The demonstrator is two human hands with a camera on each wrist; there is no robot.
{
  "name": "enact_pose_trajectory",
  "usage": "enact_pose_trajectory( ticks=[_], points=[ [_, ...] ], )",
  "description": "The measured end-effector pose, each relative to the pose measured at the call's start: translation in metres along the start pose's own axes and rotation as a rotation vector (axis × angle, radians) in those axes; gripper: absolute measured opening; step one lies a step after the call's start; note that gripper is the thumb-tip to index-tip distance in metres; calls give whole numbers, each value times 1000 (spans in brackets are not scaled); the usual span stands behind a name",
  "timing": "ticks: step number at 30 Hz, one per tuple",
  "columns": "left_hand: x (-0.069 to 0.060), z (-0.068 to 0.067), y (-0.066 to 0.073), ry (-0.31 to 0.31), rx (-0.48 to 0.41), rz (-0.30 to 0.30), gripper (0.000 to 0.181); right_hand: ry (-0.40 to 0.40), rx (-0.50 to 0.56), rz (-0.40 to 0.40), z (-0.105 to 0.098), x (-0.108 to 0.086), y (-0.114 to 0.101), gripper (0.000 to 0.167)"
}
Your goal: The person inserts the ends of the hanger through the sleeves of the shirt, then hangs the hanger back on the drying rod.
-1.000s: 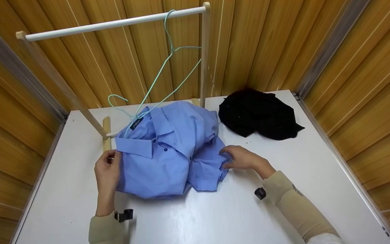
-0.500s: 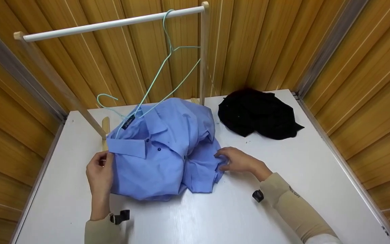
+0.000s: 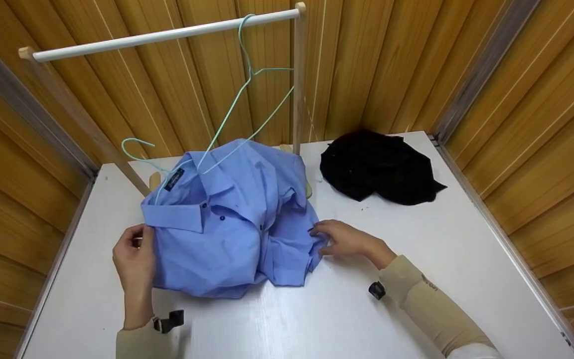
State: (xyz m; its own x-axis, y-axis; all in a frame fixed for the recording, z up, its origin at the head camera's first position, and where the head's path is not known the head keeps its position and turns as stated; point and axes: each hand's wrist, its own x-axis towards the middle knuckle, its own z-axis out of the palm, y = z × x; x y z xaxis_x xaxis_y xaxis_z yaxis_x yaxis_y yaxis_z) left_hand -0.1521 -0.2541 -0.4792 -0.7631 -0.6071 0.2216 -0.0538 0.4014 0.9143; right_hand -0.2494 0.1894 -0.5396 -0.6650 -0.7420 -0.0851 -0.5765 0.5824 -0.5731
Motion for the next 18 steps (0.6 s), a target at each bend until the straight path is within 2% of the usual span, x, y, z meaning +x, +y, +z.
enact_pose_trajectory(
  ticks=[10,18],
  points=[
    [3,-11,1,47,-12,-40,30,-37,22,2,3,0,-4,50],
    [5,-15,3,139,-61,-16,27,-56,30,23,3,-1,-6,53]
  ],
)
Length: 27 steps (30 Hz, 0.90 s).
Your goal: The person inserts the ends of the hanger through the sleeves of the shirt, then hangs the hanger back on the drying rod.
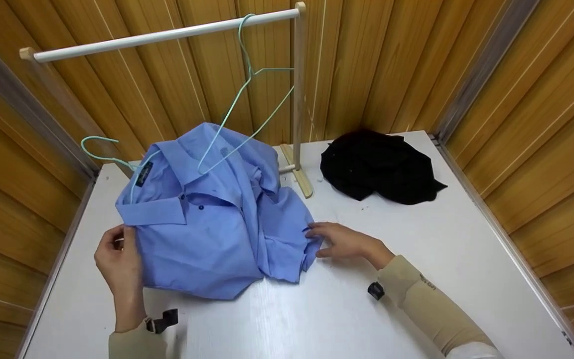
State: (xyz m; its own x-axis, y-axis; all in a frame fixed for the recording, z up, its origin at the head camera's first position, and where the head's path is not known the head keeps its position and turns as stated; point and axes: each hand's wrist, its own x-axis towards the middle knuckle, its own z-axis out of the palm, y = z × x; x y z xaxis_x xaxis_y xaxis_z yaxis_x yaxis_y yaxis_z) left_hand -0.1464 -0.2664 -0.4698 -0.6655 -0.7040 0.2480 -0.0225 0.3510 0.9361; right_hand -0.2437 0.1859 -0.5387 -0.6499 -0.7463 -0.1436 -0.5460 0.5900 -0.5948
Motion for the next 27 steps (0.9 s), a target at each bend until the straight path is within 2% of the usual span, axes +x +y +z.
enact_pose_trajectory(
  ticks=[4,14,27],
  points=[
    [3,-2,1,31,-30,13,25,0,0,-4,-1,-1,-1,53],
    [12,-6,2,66,-60,-31,28,-6,7,-32,1,1,1,55],
    [23,-10,18,87,-75,-28,27,-13,50,-74,3,1,0,54]
  ],
)
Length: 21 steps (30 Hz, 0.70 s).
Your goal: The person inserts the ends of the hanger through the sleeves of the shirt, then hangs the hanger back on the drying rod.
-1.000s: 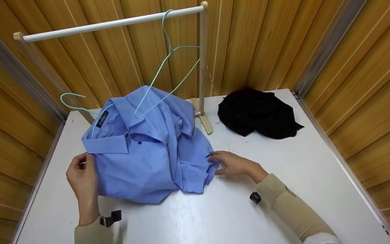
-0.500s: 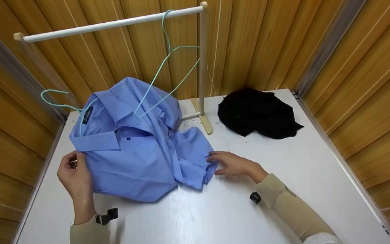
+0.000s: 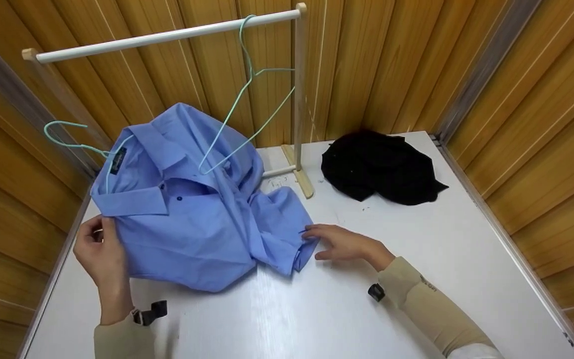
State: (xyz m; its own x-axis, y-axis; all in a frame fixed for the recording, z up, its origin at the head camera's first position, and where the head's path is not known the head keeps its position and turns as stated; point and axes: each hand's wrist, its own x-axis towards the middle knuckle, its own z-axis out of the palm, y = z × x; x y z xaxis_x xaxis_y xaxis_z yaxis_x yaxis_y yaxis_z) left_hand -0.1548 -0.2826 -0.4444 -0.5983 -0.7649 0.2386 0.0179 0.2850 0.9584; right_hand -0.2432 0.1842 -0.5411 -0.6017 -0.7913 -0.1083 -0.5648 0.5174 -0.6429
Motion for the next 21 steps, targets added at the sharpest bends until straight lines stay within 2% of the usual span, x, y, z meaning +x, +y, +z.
enact_pose_trajectory(
  ticks=[7,9,14,21],
  points=[
    [7,-3,8,40,-72,38,22,-4,-8,-10,0,1,-1,53],
    [9,-3,11,42,-86,32,18,-5,-5,-11,0,1,-1,52],
    [13,-5,17,39,-90,13,14,-11,5,1,1,0,1,51],
    [20,-7,28,62,-82,32,18,-12,2,5,1,-1,1,48]
  ],
)
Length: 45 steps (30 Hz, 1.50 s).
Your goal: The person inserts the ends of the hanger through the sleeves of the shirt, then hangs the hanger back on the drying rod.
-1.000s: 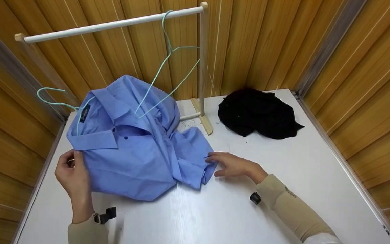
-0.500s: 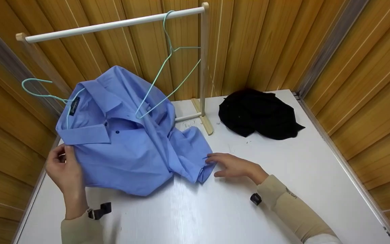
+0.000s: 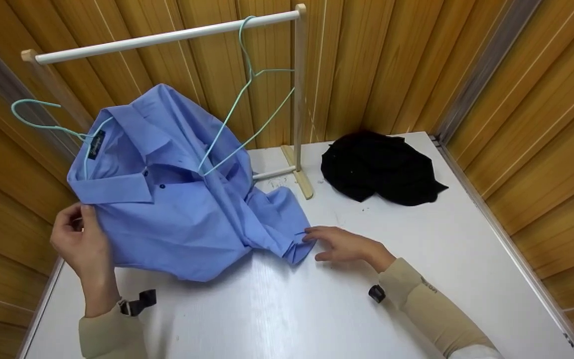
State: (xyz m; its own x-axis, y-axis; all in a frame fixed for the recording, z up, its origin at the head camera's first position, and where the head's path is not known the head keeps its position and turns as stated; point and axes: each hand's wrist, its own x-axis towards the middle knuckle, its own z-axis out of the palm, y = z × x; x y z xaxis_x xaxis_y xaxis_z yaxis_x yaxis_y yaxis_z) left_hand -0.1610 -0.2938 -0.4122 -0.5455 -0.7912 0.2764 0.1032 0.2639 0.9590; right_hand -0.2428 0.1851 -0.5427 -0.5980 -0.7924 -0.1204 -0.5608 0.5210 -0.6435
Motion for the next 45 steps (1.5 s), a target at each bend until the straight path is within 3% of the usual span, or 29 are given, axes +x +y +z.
enact_pose_trajectory(
  ticks=[11,20,28,45],
  points=[
    [7,1,21,64,-82,22,12,-15,16,-12,-1,2,-1,49],
    [14,3,26,52,-118,23,11,-37,-6,41,-2,1,-3,47],
    [19,7,35,31,-81,23,13,-19,-71,94,-3,-2,-3,45],
    [32,10,51,48,-99,81,13,-15,-103,103,-1,-5,0,49]
  ],
)
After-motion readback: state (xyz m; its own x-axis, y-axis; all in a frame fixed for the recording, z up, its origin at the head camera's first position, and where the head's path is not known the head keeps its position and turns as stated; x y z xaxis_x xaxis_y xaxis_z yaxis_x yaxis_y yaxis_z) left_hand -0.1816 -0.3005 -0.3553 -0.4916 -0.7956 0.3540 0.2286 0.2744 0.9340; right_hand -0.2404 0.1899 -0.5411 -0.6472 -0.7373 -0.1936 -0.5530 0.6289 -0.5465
